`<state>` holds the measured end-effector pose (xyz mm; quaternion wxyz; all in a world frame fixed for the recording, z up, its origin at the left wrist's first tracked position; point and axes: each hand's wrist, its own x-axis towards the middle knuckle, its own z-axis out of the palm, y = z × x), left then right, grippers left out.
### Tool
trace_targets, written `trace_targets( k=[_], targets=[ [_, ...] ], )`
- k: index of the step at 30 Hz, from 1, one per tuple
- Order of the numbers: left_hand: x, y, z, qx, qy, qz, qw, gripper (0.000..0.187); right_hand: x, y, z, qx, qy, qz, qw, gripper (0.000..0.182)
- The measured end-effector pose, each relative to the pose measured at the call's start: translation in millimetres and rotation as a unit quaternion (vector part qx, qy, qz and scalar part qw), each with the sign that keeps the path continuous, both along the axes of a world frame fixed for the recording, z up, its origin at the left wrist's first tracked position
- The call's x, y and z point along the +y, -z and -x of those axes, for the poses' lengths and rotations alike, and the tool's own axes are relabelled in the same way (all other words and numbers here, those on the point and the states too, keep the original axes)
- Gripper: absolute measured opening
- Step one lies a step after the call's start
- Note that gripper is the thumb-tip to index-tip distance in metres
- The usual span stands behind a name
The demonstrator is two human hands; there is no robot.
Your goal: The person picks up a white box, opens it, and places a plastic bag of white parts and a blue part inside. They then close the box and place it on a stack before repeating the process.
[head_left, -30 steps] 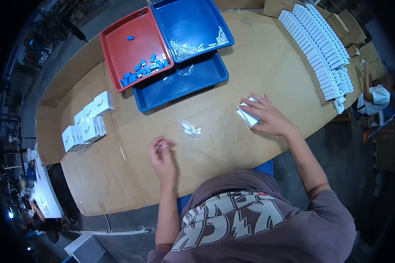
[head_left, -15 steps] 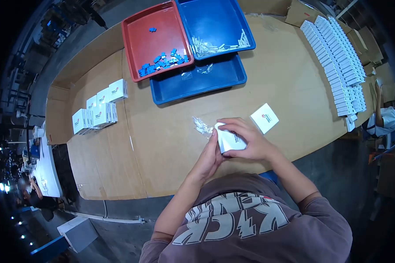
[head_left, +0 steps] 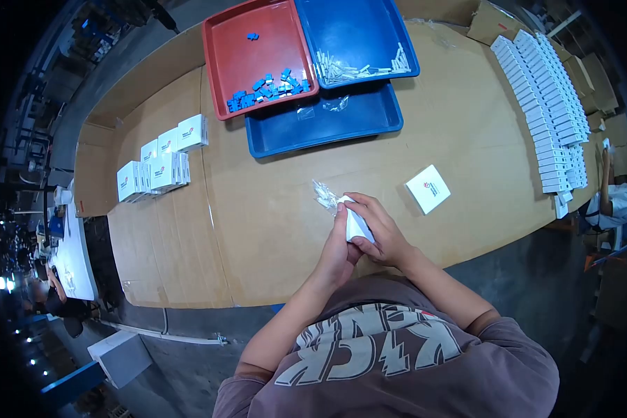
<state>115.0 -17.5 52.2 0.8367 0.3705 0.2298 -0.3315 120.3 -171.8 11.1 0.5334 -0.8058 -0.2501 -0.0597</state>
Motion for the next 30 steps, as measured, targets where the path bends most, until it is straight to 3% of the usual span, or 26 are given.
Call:
trace_targets(
  k=[16,19,22,25,27,29,30],
  targets=[
    [3.6,16.1,3.4,0.014,-0.011,-0.011,1.0,0.047,9.5,6.8,11.5,0.015,0.024,-0.059,0.998,0.06],
    [4.3,25.0,3.8,0.016,0.003,0.008,1.0,0.053,9.3,9.4,12.3,0.04,0.061,-0.099,0.992,0.055],
    [3.8,36.3,4.4,0.007,-0.039,0.083,0.996,0.062,14.4,6.8,4.8,0.14,0.122,-0.308,0.933,0.057],
    [17.3,30.5,-1.8,-0.029,-0.017,0.105,0.994,0.062,-6.4,-12.7,-19.4,0.152,0.193,-0.148,0.958,0.046],
    [28.1,27.6,-6.0,-0.059,-0.022,0.087,0.994,0.062,-13.4,-15.9,-28.1,0.061,0.21,0.038,0.975,0.045],
    [37.4,25.3,-7.6,-0.101,-0.012,0.058,0.993,0.062,-20.1,-15.3,-29.5,-0.035,0.197,0.226,0.953,0.044],
    [39.7,17.4,-7.8,-0.107,0.001,0.014,0.994,0.057,-17.3,-26.5,-30.4,-0.09,0.213,0.25,0.94,0.04]
  ],
)
